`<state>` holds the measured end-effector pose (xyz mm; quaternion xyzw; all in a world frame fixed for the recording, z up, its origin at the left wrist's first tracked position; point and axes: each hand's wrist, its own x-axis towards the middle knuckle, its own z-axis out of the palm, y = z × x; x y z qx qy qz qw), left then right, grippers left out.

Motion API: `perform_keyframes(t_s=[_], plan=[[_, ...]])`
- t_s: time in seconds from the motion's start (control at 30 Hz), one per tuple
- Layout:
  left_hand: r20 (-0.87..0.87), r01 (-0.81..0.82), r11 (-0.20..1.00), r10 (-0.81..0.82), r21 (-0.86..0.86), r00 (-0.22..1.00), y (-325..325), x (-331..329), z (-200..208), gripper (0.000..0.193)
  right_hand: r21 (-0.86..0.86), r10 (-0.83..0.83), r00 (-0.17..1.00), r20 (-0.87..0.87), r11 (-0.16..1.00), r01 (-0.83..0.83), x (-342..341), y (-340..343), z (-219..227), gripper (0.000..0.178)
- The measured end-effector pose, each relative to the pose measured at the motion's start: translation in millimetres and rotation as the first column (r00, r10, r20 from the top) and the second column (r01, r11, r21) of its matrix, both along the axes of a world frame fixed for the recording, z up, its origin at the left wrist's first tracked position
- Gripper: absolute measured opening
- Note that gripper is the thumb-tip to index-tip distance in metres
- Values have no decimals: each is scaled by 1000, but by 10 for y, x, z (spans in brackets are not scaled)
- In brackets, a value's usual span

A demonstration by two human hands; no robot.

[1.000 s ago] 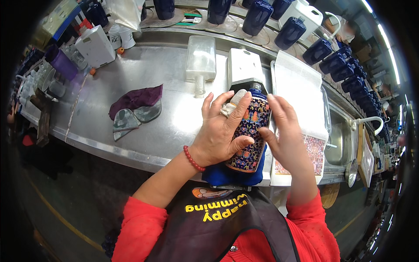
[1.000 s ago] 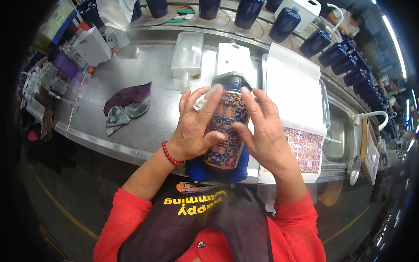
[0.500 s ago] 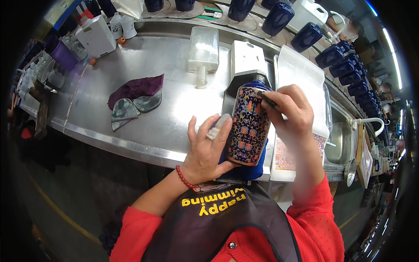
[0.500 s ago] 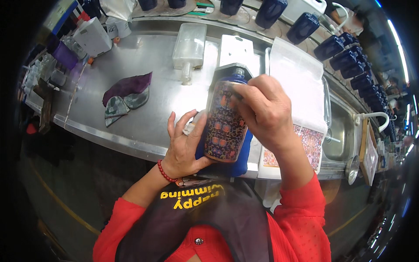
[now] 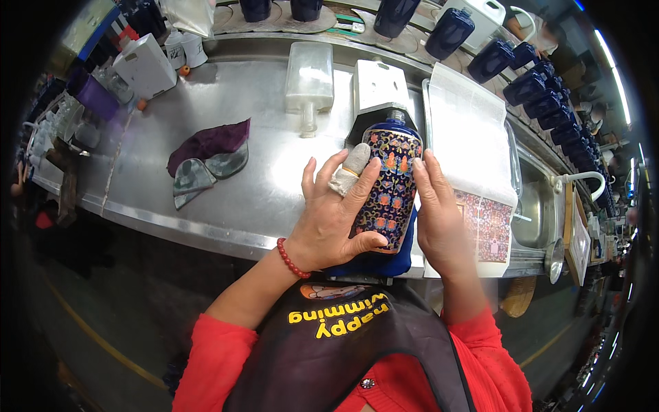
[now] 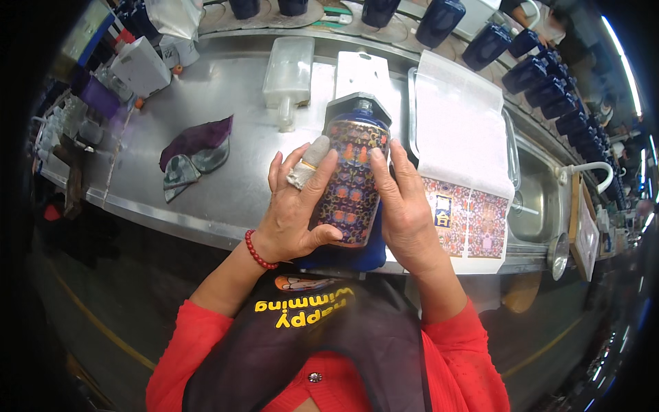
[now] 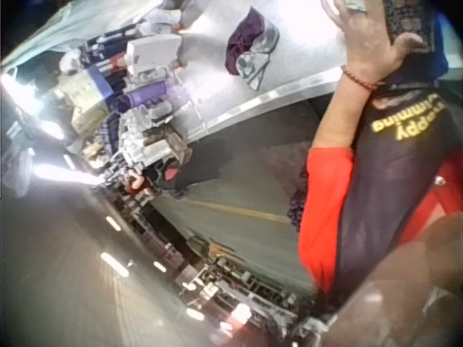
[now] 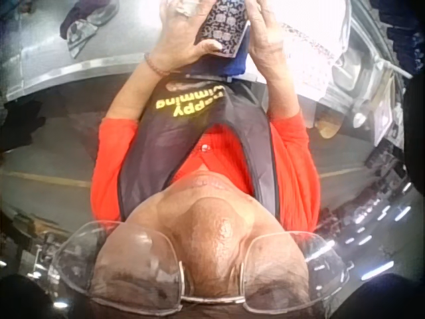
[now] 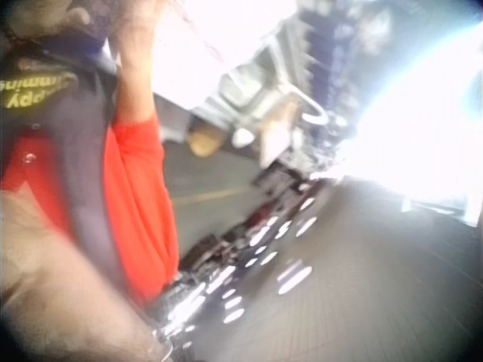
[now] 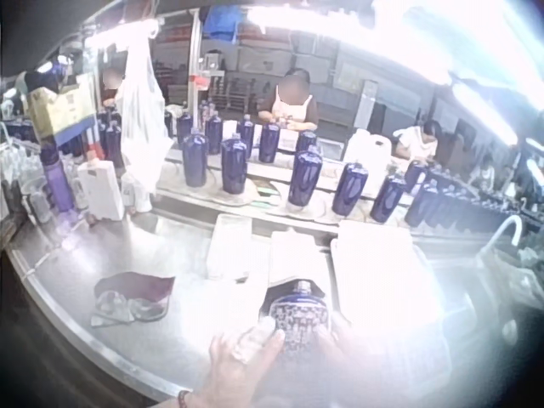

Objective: The person applies decorative stickers to a dark blue bottle, smoothing each sticker with a small black tool. They rotate the bottle to access different sides and replace one sticker with another design before continuing to smooth the surface.

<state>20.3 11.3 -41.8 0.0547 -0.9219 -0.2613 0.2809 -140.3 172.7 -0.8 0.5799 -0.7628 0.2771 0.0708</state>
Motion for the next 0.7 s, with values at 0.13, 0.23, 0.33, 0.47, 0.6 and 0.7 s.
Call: perform_keyframes(t_s=[0.13, 0.23, 0.33, 0.47, 0.6, 0.7], plan=[[17, -21, 998, 22, -67, 1000, 1, -17, 38, 98, 90, -43, 998, -36, 995, 46, 84, 24, -26, 67], [21, -36, 994, 38, -101, 999, -4, -17, 62, 96, 73, -24, 997, -67, 997, 29, 86, -17, 10, 68], [-2, -36, 995, 36, -97, 999, -19, -25, 85, 93, 37, -18, 997, -81, 999, 21, 103, -57, 39, 70], [-35, -21, 996, 18, -86, 999, -48, -23, 113, 91, 32, -29, 998, -51, 999, 31, 121, -62, 44, 71], [-21, -17, 997, 16, -77, 1000, -53, -21, 113, 90, 9, -8, 999, -39, 1000, 8, 92, -34, 17, 71], [-24, 1, 1000, -1, -13, 1000, -42, 22, 102, 90, -18, -10, 1000, 6, 1000, 10, 92, 18, -3, 71]])
